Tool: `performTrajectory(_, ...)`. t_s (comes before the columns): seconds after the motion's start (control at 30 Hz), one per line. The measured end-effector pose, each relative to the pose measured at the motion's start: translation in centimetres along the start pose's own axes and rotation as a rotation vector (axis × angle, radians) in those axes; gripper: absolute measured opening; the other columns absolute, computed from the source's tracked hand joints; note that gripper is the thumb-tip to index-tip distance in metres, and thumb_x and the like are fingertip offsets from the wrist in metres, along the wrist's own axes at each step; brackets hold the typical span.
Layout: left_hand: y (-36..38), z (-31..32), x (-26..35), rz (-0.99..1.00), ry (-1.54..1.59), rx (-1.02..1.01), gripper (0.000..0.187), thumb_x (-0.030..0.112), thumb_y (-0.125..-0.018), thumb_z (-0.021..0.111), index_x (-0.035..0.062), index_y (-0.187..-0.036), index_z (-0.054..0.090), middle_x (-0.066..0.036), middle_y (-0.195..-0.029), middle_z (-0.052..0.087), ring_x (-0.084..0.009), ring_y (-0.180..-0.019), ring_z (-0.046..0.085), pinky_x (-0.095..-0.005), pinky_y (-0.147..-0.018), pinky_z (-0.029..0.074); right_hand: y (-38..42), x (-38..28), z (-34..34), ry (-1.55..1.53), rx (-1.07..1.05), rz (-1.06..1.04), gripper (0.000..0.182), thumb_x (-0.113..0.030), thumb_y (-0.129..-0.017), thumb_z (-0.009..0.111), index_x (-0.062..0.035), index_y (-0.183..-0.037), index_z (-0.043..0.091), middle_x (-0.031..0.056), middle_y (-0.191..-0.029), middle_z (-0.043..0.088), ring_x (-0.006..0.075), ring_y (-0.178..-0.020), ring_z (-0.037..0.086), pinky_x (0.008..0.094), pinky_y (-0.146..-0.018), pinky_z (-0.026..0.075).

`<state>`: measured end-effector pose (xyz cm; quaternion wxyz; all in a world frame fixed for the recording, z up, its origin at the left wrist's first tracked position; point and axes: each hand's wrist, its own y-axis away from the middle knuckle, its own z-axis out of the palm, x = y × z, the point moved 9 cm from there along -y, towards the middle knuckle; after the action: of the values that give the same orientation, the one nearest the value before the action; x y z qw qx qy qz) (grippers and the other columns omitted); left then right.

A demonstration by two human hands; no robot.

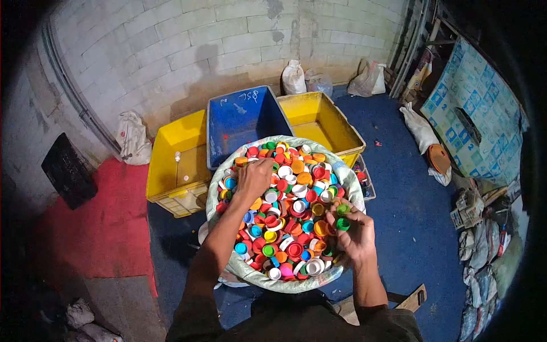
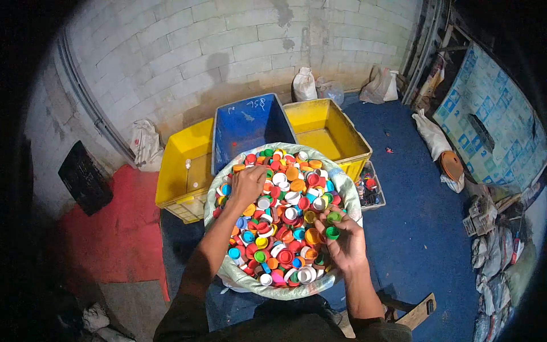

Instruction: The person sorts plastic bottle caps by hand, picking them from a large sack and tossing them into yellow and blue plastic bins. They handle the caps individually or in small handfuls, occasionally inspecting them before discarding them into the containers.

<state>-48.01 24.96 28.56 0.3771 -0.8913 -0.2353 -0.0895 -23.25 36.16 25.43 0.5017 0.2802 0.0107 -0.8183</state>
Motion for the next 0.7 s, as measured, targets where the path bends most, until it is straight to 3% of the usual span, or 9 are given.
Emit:
performTrajectory(0.13, -0.6, -1.0, -2.2, -0.2, 0.357, 0.114, 0.01, 0.008, -0.083, 0.064, 0.0035, -0.091, 0.067, -0.012, -0.077, 0.069, -0.0256, -0.068, 0.068, -0.0348, -0.062, 0.053, 0.7, -1.9, 0.3, -0.092, 0.018, -0.076, 0.056, 0.001, -0.069, 0.047, 0.0118, -0.124, 0.043, 0.0187, -0.113, 0.055, 0.0316, -0.108, 0.056, 0.0451, -0.109, 0.038)
performTrajectory(0.17, -0.8, -1.8, -2.2, -0.178, 0.247, 0.165, 0.01, 0.006, -0.083, 0.066, -0.001, -0.084, 0.059, -0.017, -0.08, 0.069, -0.0261, -0.07, 0.07, -0.0369, -0.061, 0.053, 0.8, -2.7, 0.1, -0.109, 0.019, -0.095, 0.058, 0.002, -0.067, 0.046, 0.013, -0.123, 0.042, 0.0195, -0.113, 0.055, 0.0324, -0.109, 0.056, 0.0457, -0.11, 0.037)
performTrajectory(0.2, -1.1, -1.8, -2.9, -0.254, 0.488, 0.166, 0.011, 0.007, -0.086, 0.065, -0.0001, -0.089, 0.058, -0.013, -0.077, 0.068, -0.0191, -0.066, 0.067, -0.0348, -0.056, 0.051, 0.8, -3.7, -0.2, -0.126, 0.017, -0.117, 0.06, 0.002, -0.065, 0.045, 0.0143, -0.123, 0.042, 0.0204, -0.113, 0.055, 0.0333, -0.109, 0.056, 0.0463, -0.111, 0.035)
performTrajectory(0.27, -0.7, 0.0, -4.4, -0.612, 0.916, 0.118, 0.012, 0.006, -0.088, 0.063, 0.0019, -0.098, 0.057, -0.008, -0.082, 0.063, -0.0135, -0.065, 0.061, -0.0309, -0.051, 0.047, -0.2, -5.7, -1.4, -0.124, 0.03, -0.152, 0.061, 0.003, -0.061, 0.044, 0.0161, -0.121, 0.041, 0.0241, -0.113, 0.054, 0.036, -0.115, 0.052, 0.0492, -0.112, 0.032)
performTrajectory(0.33, -1.6, 0.3, -1.5, -0.796, 1.197, 0.015, 0.021, 0.007, -0.09, 0.054, 0.0034, -0.111, 0.054, -0.006, -0.09, 0.059, -0.014, -0.069, 0.058, -0.0253, -0.05, 0.041, -1.8, -7.6, -2.8, -0.09, 0.034, -0.198, 0.062, 0.002, -0.06, 0.044, 0.0164, -0.12, 0.041, 0.026, -0.113, 0.053, 0.0368, -0.117, 0.05, 0.0508, -0.112, 0.031)
performTrajectory(0.43, -3.8, 3.4, 2.3, -0.913, 1.554, -0.129, 0.033, 0.011, -0.087, 0.049, -0.0002, -0.119, 0.052, -0.008, -0.09, 0.057, -0.0174, -0.072, 0.055, -0.0227, -0.05, 0.038, -4.5, -10.0, -3.1, -0.269, -0.01, -0.138, 0.045, 0.002, -0.056, 0.043, 0.0156, -0.099, 0.05, 0.0278, -0.109, 0.053, 0.0422, -0.117, 0.048, 0.056, -0.112, 0.028)
performTrajectory(0.5, -5.9, 6.2, 5.0, -0.982, 1.691, -0.18, 0.036, 0.016, -0.082, 0.054, -0.0023, -0.114, 0.054, -0.008, -0.088, 0.058, -0.0186, -0.071, 0.054, -0.0249, -0.053, 0.04, -7.1, -11.9, -4.0, -0.297, 0.024, -0.149, 0.029, 0.002, -0.054, 0.043, 0.0116, -0.08, 0.052, 0.0281, -0.105, 0.053, 0.0447, -0.115, 0.048, 0.0572, -0.111, 0.027)
performTrajectory(0.6, -9.8, 12.6, 8.6, -1.059, 1.78, -0.245, 0.024, 0.017, -0.08, 0.057, -0.0009, -0.096, 0.059, -0.008, -0.086, 0.058, -0.0212, -0.074, 0.055, -0.0304, -0.06, 0.045, -12.8, -14.5, -8.2, -0.16, -0.008, -0.165, 0.042, 0.007, -0.057, 0.041, 0.0082, -0.097, 0.053, 0.0206, -0.105, 0.055, 0.0376, -0.109, 0.052, 0.0546, -0.108, 0.032)
performTrajectory(0.7, -12.4, 19.4, 10.8, -1.144, 1.767, -0.172, 0.022, 0.017, -0.083, 0.057, -0.001, -0.095, 0.053, -0.012, -0.084, 0.056, -0.0252, -0.076, 0.055, -0.0374, -0.07, 0.051, -18.1, -16.7, -12.7, -0.003, 0.008, -0.12, 0.051, 0.012, -0.062, 0.038, 0.0041, -0.111, 0.049, 0.0153, -0.109, 0.053, 0.0308, -0.104, 0.055, 0.048, -0.097, 0.046)
